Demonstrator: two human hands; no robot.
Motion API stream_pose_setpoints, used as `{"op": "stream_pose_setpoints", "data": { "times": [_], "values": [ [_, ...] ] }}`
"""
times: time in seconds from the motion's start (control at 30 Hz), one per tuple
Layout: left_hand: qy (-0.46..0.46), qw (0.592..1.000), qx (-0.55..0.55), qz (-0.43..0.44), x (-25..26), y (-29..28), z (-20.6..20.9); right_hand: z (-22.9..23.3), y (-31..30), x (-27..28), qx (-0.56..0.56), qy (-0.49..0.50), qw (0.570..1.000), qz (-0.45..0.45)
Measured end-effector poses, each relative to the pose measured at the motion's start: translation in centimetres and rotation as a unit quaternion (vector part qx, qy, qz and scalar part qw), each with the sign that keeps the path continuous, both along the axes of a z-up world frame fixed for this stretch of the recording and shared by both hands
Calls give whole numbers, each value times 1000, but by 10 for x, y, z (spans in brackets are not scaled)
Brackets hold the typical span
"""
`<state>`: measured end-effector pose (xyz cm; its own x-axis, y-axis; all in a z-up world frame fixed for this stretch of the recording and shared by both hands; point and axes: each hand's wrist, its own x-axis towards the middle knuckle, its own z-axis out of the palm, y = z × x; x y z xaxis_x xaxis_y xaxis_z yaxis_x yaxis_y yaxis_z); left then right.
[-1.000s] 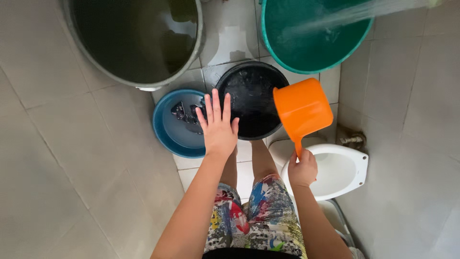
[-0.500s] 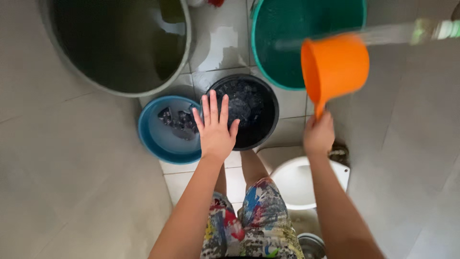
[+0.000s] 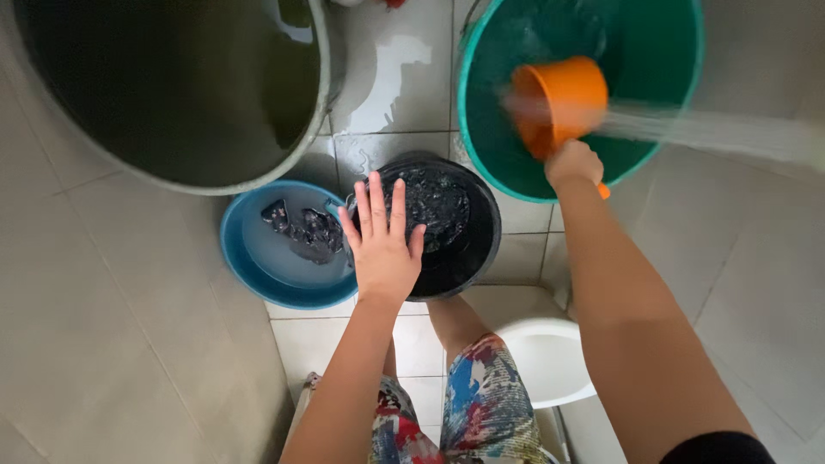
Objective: The person wipes a tiled floor with a cloth, then washes the cloth in a bucket of water. They carry the bucket to a bathroom, pour out the dirty water, and refill the bucket using a scoop and a tap.
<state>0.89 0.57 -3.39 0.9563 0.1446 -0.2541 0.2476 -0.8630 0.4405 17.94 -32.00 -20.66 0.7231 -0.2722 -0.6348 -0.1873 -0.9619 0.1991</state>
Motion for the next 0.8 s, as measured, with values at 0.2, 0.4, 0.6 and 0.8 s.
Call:
{"op": "stream_pose_setpoints", "data": {
  "times": [0.2,0.4,0.6,0.8],
  "values": [
    [13,1000,19,4,-8,11,-6,33,30,-7,250,-38,916,-312],
    [-7,1000,17,0,-14,20,9,89,7,-38,412,-107,776,-465],
    [-6,1000,18,-21,-22,26,30,149,-10,-100,510,-142,699,-481],
    [1,998,27,-50,-34,26,54,236,-12,-169,519,-176,727,-414]
  ]
}}
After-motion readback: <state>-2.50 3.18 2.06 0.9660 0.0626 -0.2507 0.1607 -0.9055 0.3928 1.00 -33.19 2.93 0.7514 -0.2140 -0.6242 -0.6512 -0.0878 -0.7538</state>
